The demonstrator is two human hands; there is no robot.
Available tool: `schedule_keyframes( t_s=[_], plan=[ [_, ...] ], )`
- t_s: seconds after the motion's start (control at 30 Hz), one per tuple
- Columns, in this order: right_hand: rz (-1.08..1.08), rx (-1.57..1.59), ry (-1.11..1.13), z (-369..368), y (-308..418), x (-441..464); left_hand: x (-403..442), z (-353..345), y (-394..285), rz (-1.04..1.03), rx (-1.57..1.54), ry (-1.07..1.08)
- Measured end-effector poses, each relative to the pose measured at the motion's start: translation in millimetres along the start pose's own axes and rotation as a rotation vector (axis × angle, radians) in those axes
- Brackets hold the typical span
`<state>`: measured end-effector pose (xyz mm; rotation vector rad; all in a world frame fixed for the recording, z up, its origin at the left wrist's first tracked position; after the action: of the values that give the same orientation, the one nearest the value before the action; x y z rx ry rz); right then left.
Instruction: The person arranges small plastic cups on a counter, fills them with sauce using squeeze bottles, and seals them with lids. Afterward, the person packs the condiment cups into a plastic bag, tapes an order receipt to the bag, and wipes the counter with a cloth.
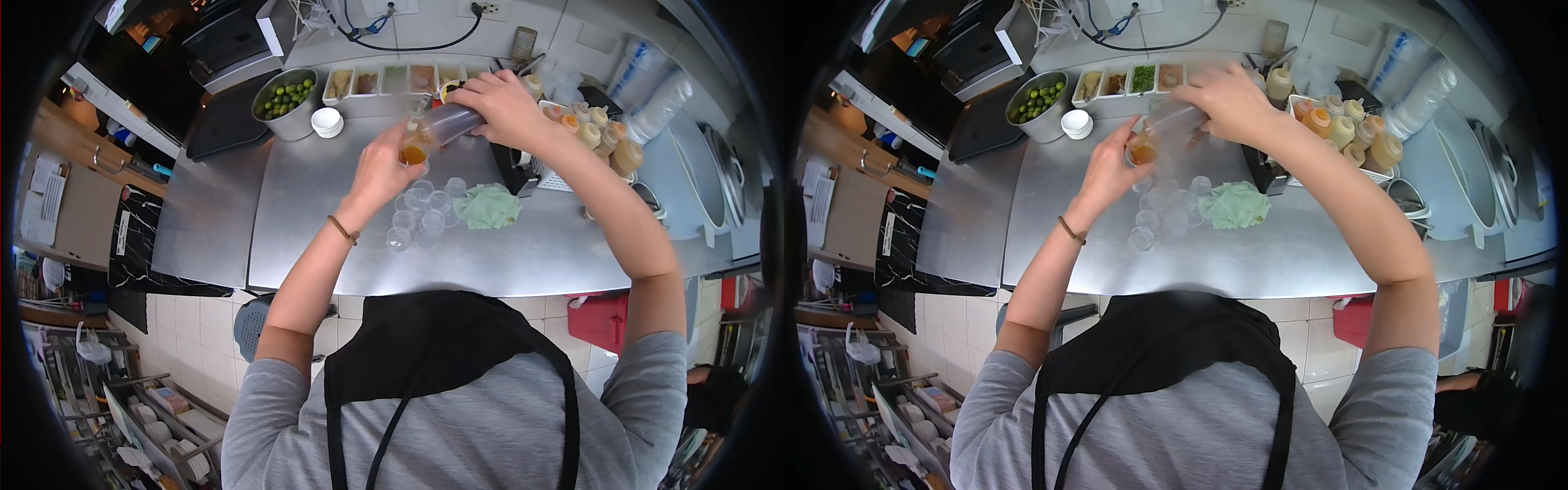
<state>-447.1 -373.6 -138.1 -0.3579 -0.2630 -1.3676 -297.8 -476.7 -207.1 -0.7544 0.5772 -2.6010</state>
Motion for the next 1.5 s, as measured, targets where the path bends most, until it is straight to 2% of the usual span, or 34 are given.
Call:
schedule_keyframes(
  t_s=[0.07, 0.1, 0.17, 0.2, 0.27, 0.33, 0.43, 0.67, 0.8, 0.97, 1.03, 1.07, 1.17, 1.23, 1.27, 1.33, 1.37, 1.43, 1.47, 1.5],
  plan=[
    [-0.214, 0.252, 0.002, -6.3, -10.0, -7.9, 0.3, 2.1, 1.9, -0.012, 0.009, -0.017],
    [-0.213, 0.253, 0.002, -11.5, -11.2, -11.5, 1.0, 3.4, 2.7, -0.011, 0.010, -0.017],
    [-0.344, 0.511, -0.009, -25.9, -16.0, -18.4, 2.9, 5.4, 5.7, 0.079, -0.029, 0.032],
    [-0.343, 0.513, -0.008, -32.9, -15.4, -20.6, 4.1, 6.7, 5.5, 0.081, -0.028, 0.032],
    [-0.403, 0.742, -0.070, -42.3, -11.9, -24.9, 6.0, 9.0, 5.2, 0.079, -0.031, 0.030],
    [-0.417, 0.749, -0.086, -53.3, -7.8, -27.8, 7.2, 10.3, 4.7, 0.076, -0.037, 0.026],
    [-0.472, 1.066, -0.156, -76.9, -7.0, -31.8, 8.2, 8.6, 8.6, 0.064, -0.044, 0.012],
    [-0.594, 1.133, -0.133, -117.7, -9.3, -41.4, 9.9, -1.6, 22.6, 0.070, -0.038, -0.021],
    [-0.634, 1.197, -0.238, -154.5, -22.9, -53.9, 1.9, -5.8, 33.3, 0.070, -0.048, -0.010],
    [-0.742, 1.136, -0.324, -154.8, -41.2, -72.6, -61.9, -40.5, 122.3, 0.136, 0.201, 0.053],
    [-0.750, 1.135, -0.323, -155.2, -47.1, -78.8, -84.3, -50.9, 152.2, 0.301, 0.329, 0.137],
    [-0.761, 1.131, -0.326, -155.8, -48.4, -81.0, -88.3, -52.4, 154.0, 0.304, 0.329, 0.138],
    [-0.774, 1.112, -0.294, -144.4, -46.3, -79.0, -79.7, -47.5, 140.5, 0.280, 0.475, 0.110],
    [-0.782, 1.099, -0.255, -143.5, -46.2, -76.1, -56.0, -51.2, 102.5, -0.011, 0.451, -0.032],
    [-0.755, 1.108, -0.258, -144.5, -46.7, -74.2, -50.1, -64.5, 97.9, -0.009, 0.449, -0.031],
    [-0.727, 1.116, -0.263, -142.8, -44.2, -70.4, -41.1, -97.7, 96.7, -0.043, 0.334, 0.196],
    [-0.741, 1.130, -0.252, -140.5, -42.3, -68.5, -38.9, -102.2, 101.5, -0.046, 0.333, 0.193],
    [-0.758, 1.141, -0.242, -135.5, -41.9, -69.3, -35.5, -110.5, 108.9, -0.009, 0.343, 0.389],
    [-0.753, 1.162, -0.268, -133.4, -41.9, -70.9, -32.6, -106.0, 109.8, -0.011, 0.341, 0.389],
    [-0.748, 1.186, -0.293, -132.1, -41.5, -72.0, -29.1, -93.5, 110.5, -0.036, 0.344, 0.228]
  ],
)
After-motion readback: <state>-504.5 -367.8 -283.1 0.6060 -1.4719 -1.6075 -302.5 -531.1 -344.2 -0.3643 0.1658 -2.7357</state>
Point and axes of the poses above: each hand's wrist, its own x-axis towards the middle knuckle, its own z-axis out of the back of the hand, y = z × x, the point moved 4 cm from there along x, towards the middle knuckle, and after that the axes turned 9 degrees about x, right-handed, at the moved point
